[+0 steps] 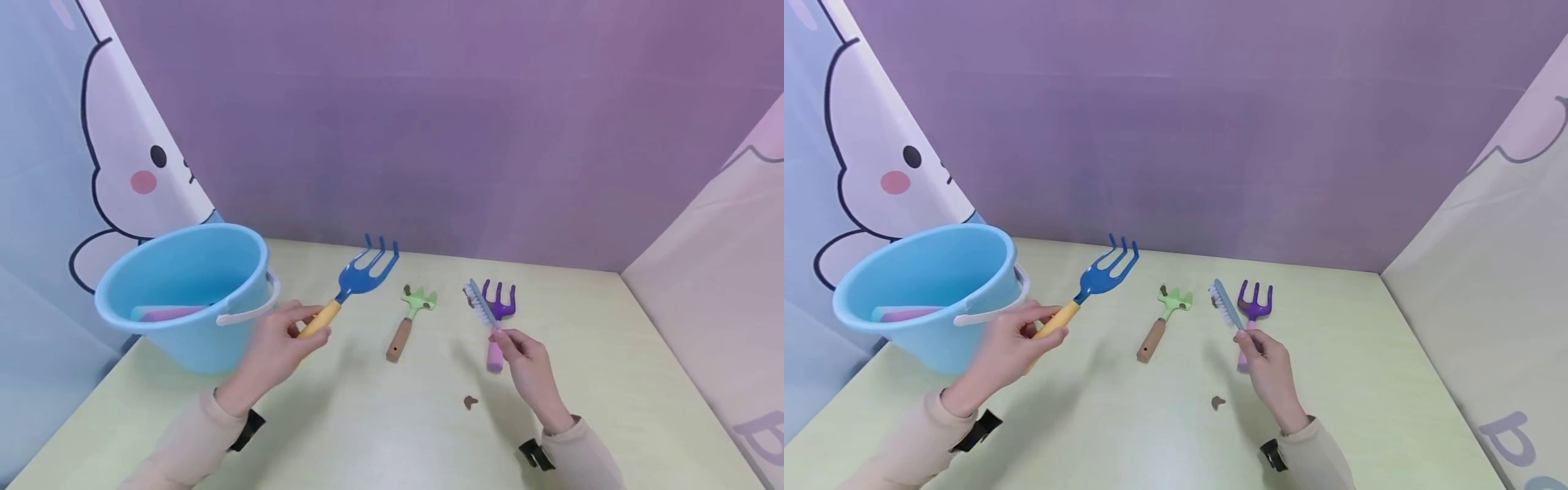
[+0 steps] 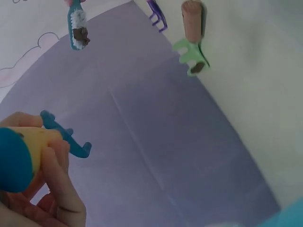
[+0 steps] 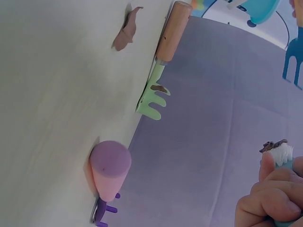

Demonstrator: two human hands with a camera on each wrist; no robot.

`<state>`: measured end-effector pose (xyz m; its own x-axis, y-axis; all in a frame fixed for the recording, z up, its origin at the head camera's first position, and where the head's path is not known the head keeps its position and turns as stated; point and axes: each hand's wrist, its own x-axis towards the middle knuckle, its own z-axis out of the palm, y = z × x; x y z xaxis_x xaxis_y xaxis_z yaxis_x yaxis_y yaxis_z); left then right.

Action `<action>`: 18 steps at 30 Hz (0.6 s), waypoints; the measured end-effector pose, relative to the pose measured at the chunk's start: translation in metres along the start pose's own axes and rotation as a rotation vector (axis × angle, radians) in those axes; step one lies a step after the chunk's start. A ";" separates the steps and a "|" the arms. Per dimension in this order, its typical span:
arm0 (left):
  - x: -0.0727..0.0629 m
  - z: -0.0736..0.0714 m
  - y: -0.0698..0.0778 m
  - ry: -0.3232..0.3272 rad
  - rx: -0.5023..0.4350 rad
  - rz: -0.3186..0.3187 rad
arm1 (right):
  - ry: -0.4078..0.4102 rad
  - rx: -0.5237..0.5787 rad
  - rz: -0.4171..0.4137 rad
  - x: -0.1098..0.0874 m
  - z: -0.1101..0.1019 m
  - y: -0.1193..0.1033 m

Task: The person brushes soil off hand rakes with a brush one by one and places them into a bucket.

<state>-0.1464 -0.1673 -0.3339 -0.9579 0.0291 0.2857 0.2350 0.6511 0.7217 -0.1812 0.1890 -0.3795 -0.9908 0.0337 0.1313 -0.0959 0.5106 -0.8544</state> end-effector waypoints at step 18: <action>-0.009 -0.119 0.012 0.210 0.665 0.269 | 0.013 -0.031 0.012 -0.002 -0.002 0.009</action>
<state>-0.1153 -0.2496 -0.2526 -0.8144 0.1499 0.5606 0.2435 0.9652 0.0956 -0.1803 0.1952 -0.3868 -0.9905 0.0509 0.1279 -0.0809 0.5369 -0.8397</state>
